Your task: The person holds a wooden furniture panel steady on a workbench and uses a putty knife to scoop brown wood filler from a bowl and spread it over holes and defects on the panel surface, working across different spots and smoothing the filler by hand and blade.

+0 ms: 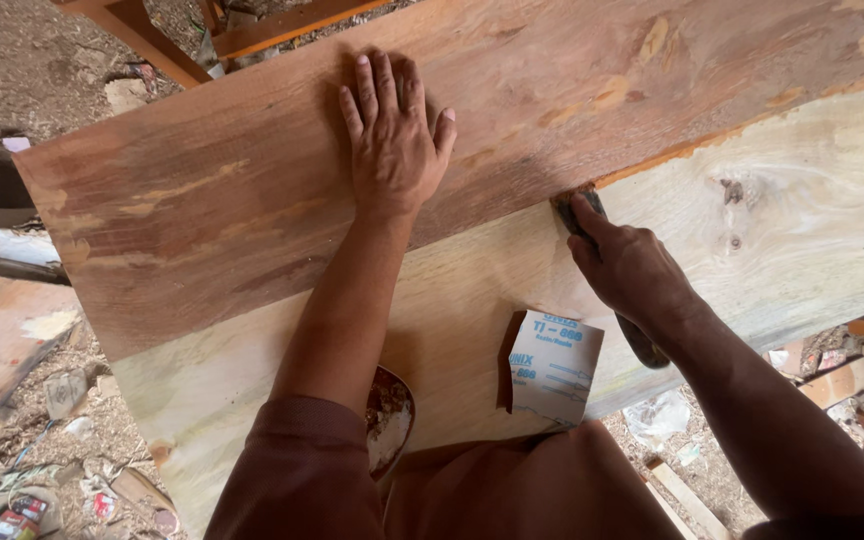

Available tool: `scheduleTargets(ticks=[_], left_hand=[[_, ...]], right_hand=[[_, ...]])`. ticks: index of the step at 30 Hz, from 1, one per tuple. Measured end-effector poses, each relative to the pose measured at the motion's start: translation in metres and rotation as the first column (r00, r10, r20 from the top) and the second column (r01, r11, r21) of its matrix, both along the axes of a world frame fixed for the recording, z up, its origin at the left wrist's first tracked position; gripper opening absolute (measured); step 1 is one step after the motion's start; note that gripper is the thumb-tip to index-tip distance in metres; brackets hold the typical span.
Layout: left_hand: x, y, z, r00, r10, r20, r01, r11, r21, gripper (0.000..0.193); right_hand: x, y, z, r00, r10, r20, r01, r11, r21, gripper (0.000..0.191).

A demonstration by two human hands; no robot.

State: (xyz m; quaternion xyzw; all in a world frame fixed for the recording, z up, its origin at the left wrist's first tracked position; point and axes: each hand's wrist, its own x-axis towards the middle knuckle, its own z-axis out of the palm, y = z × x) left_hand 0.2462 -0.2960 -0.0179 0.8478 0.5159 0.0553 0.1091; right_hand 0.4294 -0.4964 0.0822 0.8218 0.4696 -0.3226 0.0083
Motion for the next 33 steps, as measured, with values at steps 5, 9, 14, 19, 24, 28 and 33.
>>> scheduleTargets(ticks=[5, 9, 14, 19, 24, 28, 33], left_hand=[[0.0, -0.001, 0.0, 0.999, 0.004, 0.031, -0.005, 0.999, 0.032, 0.078], [0.0, 0.0, 0.001, 0.999, -0.003, 0.042, 0.001, 0.999, 0.04, 0.078], [0.0, -0.003, 0.002, 1.0, -0.006, 0.025, 0.004, 0.998, 0.064, 0.077], [0.0, -0.005, -0.001, 0.999, -0.003, 0.041, -0.001, 0.996, 0.085, 0.077], [0.001, 0.0, -0.006, 0.999, -0.025, 0.042, 0.021, 0.997, 0.078, 0.076], [0.001, 0.0, -0.008, 0.999, -0.028, 0.031, 0.024, 0.994, 0.106, 0.076], [0.001, -0.003, -0.005, 0.999, -0.017, 0.042, 0.012, 0.994, 0.109, 0.076]], right_hand=[[-0.008, 0.002, 0.0, 1.0, -0.001, -0.013, 0.002, 0.999, 0.048, 0.056], [-0.015, 0.005, 0.003, 1.0, 0.014, -0.013, -0.014, 1.0, 0.001, 0.057], [-0.025, 0.005, 0.005, 1.0, 0.006, -0.018, -0.006, 1.0, 0.001, 0.057], [-0.03, 0.003, 0.001, 0.999, 0.009, -0.037, -0.009, 1.0, 0.002, 0.058], [-0.035, 0.003, -0.002, 0.998, 0.061, -0.009, -0.061, 0.998, 0.01, 0.059], [-0.04, 0.003, -0.003, 0.998, 0.029, -0.05, -0.026, 0.999, 0.046, 0.057], [-0.046, 0.003, -0.006, 0.997, 0.074, -0.031, -0.073, 0.997, 0.028, 0.057]])
